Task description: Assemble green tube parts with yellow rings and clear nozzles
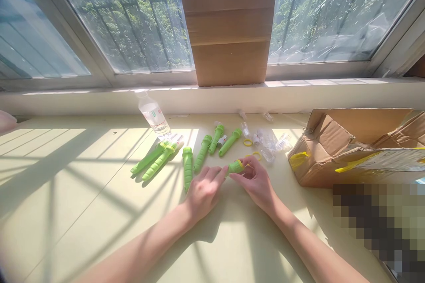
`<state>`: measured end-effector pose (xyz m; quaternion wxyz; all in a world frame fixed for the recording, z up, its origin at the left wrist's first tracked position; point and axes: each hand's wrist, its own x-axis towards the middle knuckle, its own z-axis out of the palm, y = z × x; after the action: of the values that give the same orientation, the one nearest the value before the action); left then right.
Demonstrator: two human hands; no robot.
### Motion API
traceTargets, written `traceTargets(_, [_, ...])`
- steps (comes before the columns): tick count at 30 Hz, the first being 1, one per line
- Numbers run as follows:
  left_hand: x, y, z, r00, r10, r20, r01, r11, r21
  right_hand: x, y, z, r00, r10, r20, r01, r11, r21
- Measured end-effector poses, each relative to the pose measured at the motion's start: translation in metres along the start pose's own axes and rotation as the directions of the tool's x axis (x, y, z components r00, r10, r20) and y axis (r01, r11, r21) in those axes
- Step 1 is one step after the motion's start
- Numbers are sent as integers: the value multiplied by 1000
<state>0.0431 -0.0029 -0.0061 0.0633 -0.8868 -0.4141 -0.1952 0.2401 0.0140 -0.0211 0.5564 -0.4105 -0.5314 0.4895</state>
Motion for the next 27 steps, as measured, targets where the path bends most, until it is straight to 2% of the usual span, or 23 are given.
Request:
traceTargets(6, [0,0,0,999,31,-11,-31,999,12,-1,1,3,999,7,-41,-7,1000,0])
traceTargets(15, [4,6,0,1000,-17,7,17,1000,13,-1,2,3,998,38,-52,-39,999,-16])
traceTargets(23, [7,10,-2,982,-181,63,187,976,-111,-2,1,3,999,37,3,-37,999,-8])
traceTargets(27, [9,8,-5,976,-203,73,214,957,-196,-2,1,4,999,42,-4,-42,999,7])
